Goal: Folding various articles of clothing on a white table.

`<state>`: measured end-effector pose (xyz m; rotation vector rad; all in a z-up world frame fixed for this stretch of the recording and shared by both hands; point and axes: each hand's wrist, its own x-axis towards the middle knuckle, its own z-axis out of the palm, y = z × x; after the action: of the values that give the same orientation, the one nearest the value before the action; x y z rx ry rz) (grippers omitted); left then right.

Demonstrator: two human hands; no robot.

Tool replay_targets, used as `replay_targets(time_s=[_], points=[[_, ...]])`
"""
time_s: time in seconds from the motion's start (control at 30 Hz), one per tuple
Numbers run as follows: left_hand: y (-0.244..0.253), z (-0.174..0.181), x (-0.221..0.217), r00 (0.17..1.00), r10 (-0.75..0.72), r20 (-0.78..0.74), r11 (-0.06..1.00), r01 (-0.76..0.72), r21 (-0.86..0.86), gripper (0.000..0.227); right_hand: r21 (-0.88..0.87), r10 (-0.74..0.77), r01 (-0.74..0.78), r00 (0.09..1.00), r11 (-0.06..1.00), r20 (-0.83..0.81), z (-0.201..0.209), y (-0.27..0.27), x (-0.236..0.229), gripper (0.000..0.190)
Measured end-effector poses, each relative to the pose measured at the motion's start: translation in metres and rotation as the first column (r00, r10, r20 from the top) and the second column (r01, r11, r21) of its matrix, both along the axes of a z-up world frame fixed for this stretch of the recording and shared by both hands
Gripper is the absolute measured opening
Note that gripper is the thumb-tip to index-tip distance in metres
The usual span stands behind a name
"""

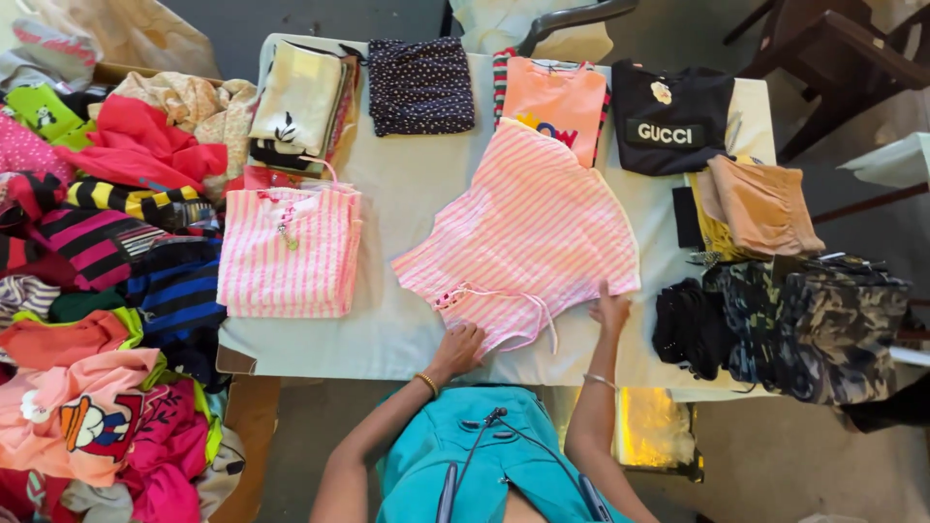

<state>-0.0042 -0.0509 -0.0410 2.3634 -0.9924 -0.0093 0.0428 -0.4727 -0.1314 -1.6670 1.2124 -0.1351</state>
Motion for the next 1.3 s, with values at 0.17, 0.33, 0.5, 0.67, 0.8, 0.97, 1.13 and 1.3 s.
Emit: replay_targets(time_s=[0.17,0.33,0.5,0.67,0.8,0.97,1.13,1.3], points=[[-0.006,-0.058,-0.003,0.999,-0.005,-0.036,0.993,0.009,0.116,0.019,0.325,-0.292,0.185,0.902,0.927,0.319,-0.056,-0.020,0.039,0.035],[0.013,0.012,-0.004,0.980,0.072,-0.186,0.992,-0.051,0.116,0.017,0.482,-0.489,0.222,0.678,0.848,0.548,-0.018,-0.020,-0.004,0.032],[0.034,-0.007,-0.024,0.962,0.005,-0.274,0.999,0.006,0.039,0.020,0.261,-0.377,0.287,0.821,0.922,0.429,0.007,-0.005,-0.064,0.025],[0.048,-0.040,-0.025,0.873,-0.152,-0.463,0.983,0.181,0.018,0.028,0.157,-0.398,0.368,0.800,0.916,0.449,0.021,0.007,-0.067,0.024],[0.051,-0.048,-0.019,0.836,-0.066,-0.544,0.989,0.128,0.078,0.031,-0.344,-0.067,0.345,0.784,0.873,0.617,-0.046,-0.040,-0.031,0.031],[0.079,-0.041,-0.010,0.819,0.164,-0.550,0.973,-0.226,-0.045,0.029,-0.169,-0.007,0.119,0.835,0.978,0.551,0.047,0.042,0.058,0.038],[0.090,-0.029,-0.002,0.773,0.340,-0.536,0.929,-0.364,0.064,0.025,-0.007,0.139,-0.149,0.906,0.989,0.400,0.029,0.076,0.094,0.042],[0.096,0.006,0.022,0.616,0.630,-0.473,0.721,-0.690,0.062,0.036,-0.474,0.374,-0.196,0.872,0.859,0.317,0.082,0.127,0.090,0.035]])
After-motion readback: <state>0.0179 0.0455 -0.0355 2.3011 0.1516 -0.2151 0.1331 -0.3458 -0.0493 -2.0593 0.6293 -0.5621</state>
